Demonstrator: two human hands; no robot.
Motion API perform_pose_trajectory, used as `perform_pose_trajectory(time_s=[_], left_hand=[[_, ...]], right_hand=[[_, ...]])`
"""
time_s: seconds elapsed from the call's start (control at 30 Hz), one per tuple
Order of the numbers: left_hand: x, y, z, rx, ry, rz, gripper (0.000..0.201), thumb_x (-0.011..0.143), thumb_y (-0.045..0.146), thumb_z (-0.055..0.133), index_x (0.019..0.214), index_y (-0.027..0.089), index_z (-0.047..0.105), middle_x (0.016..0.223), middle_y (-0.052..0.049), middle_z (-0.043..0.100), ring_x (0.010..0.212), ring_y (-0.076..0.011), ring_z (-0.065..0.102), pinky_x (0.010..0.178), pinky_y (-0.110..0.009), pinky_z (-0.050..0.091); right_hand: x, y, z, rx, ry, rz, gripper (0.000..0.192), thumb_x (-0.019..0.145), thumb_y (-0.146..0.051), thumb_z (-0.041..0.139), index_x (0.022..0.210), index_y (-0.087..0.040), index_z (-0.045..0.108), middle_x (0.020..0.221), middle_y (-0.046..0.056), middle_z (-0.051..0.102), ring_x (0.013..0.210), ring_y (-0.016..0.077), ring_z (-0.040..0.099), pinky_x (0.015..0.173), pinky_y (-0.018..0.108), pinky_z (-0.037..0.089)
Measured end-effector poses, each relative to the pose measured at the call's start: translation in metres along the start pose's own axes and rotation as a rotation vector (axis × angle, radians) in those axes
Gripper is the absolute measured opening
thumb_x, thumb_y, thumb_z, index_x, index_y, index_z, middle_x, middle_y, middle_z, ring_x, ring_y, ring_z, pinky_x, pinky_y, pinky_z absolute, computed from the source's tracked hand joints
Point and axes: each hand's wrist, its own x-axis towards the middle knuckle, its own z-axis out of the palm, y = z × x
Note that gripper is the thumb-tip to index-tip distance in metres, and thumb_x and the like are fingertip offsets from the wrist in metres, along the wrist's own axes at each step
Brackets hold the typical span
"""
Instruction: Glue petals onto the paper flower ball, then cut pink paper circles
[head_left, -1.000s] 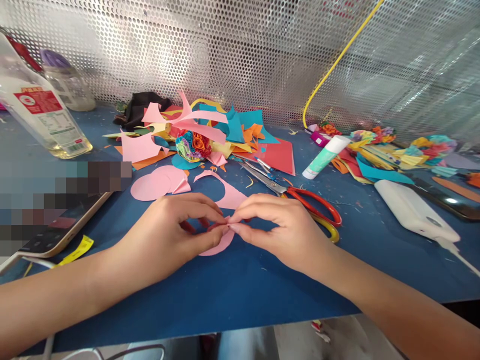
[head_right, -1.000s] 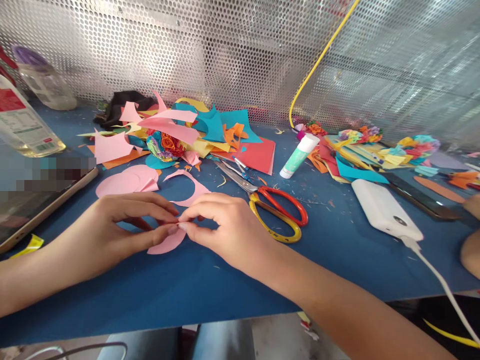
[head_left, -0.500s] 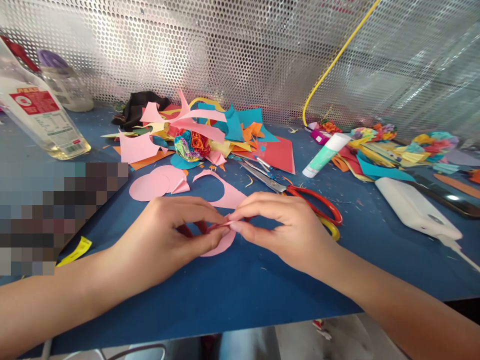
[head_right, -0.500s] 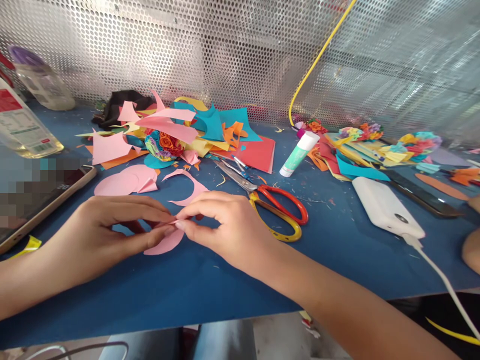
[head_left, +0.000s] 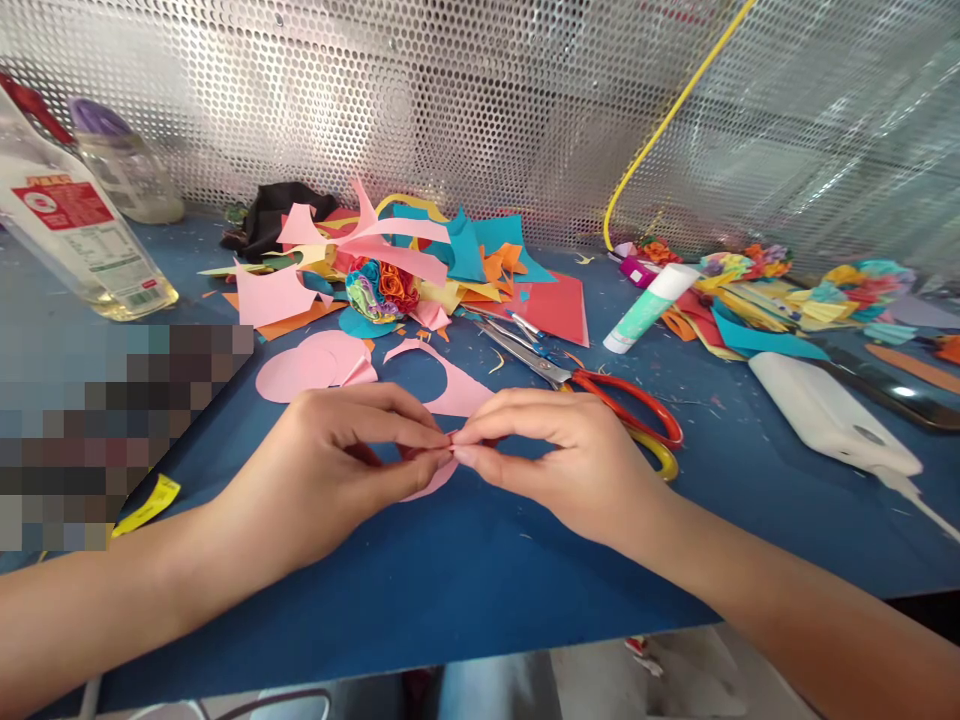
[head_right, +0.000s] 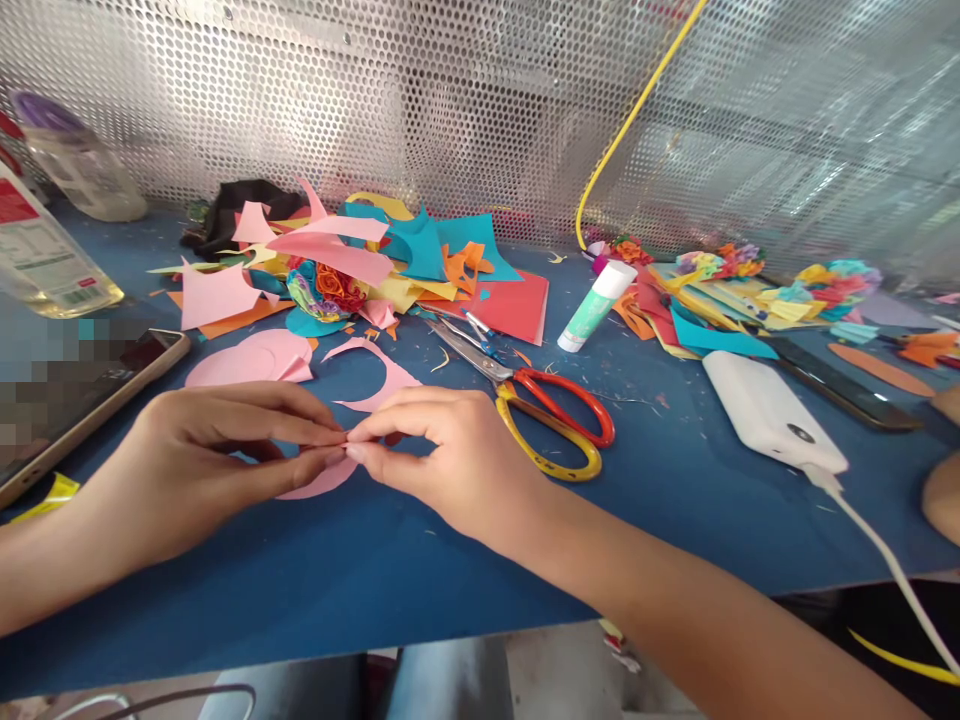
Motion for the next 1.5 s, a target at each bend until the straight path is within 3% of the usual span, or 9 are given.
perform_pose_trajectory(time_s=[0.5, 0.7, 0.87, 0.97, 1.03, 1.27, 1.5], left_hand=[[0.0007, 0.0051, 0.0014, 0.002, 0.02, 0.032, 0.01, 0.076, 0.023, 0.066, 0.077, 0.025, 0.075, 0.078, 0.001, 0.07, 0.066, -0.0098, 0.064, 0.057, -0.015, 0.052], [0.0042, 0.0038, 0.0005, -0.041, 0.189, -0.043, 0.007, 0.075, 0.029, 0.068, 0.074, 0.022, 0.071, 0.079, 0.001, 0.069, 0.076, -0.0121, 0.062, 0.061, -0.016, 0.05], [0.0046, 0.0045, 0.0004, -0.046, 0.061, -0.045, 0.01, 0.078, 0.032, 0.064, 0.078, 0.023, 0.069, 0.085, 0.001, 0.067, 0.077, -0.011, 0.06, 0.062, -0.016, 0.049], [0.002, 0.0037, 0.0019, 0.03, 0.059, 0.057, 0.011, 0.079, 0.031, 0.064, 0.082, 0.024, 0.072, 0.094, -0.001, 0.065, 0.084, -0.0132, 0.06, 0.068, -0.019, 0.05], [0.0008, 0.0034, 0.0026, 0.068, 0.067, 0.094, 0.012, 0.079, 0.03, 0.063, 0.081, 0.023, 0.072, 0.088, -0.001, 0.065, 0.079, -0.0129, 0.06, 0.067, -0.02, 0.049], [0.0025, 0.0087, 0.0014, 0.068, -0.012, -0.123, 0.012, 0.078, 0.032, 0.061, 0.078, 0.024, 0.071, 0.075, 0.003, 0.069, 0.07, -0.0119, 0.059, 0.055, -0.019, 0.043], [0.0045, 0.0039, -0.0003, 0.019, 0.006, -0.137, 0.011, 0.076, 0.031, 0.064, 0.075, 0.022, 0.071, 0.073, 0.002, 0.07, 0.069, -0.0123, 0.061, 0.052, -0.018, 0.044]], right_hand=[[-0.0011, -0.0038, 0.0027, 0.054, 0.021, 0.034, 0.01, 0.08, -0.011, 0.062, 0.078, -0.018, 0.068, 0.079, 0.0, 0.068, 0.072, 0.0104, 0.063, 0.068, 0.021, 0.05], [0.0015, -0.0031, 0.0057, 0.084, 0.107, 0.095, 0.01, 0.077, -0.021, 0.066, 0.085, -0.019, 0.06, 0.082, 0.0, 0.061, 0.07, 0.011, 0.056, 0.066, 0.024, 0.048], [0.0016, -0.0046, 0.0029, 0.004, 0.077, 0.06, 0.007, 0.083, -0.018, 0.057, 0.076, -0.018, 0.059, 0.074, -0.001, 0.059, 0.068, 0.011, 0.053, 0.064, 0.024, 0.045], [0.0009, -0.0063, 0.002, -0.06, 0.024, 0.038, 0.008, 0.079, -0.011, 0.058, 0.074, -0.017, 0.059, 0.074, -0.001, 0.058, 0.068, 0.0104, 0.053, 0.064, 0.023, 0.044], [0.0006, -0.0071, 0.0023, -0.077, -0.001, 0.024, 0.01, 0.075, -0.007, 0.059, 0.074, -0.017, 0.06, 0.075, -0.001, 0.058, 0.068, 0.01, 0.053, 0.065, 0.023, 0.044], [0.0002, -0.0047, 0.005, -0.02, -0.05, 0.132, 0.008, 0.081, -0.013, 0.055, 0.077, -0.018, 0.06, 0.079, -0.002, 0.063, 0.07, 0.0098, 0.057, 0.065, 0.021, 0.046], [-0.0006, -0.0055, 0.0038, -0.035, -0.031, 0.112, 0.01, 0.083, -0.014, 0.055, 0.079, -0.019, 0.063, 0.078, -0.003, 0.066, 0.07, 0.0097, 0.058, 0.065, 0.021, 0.044]])
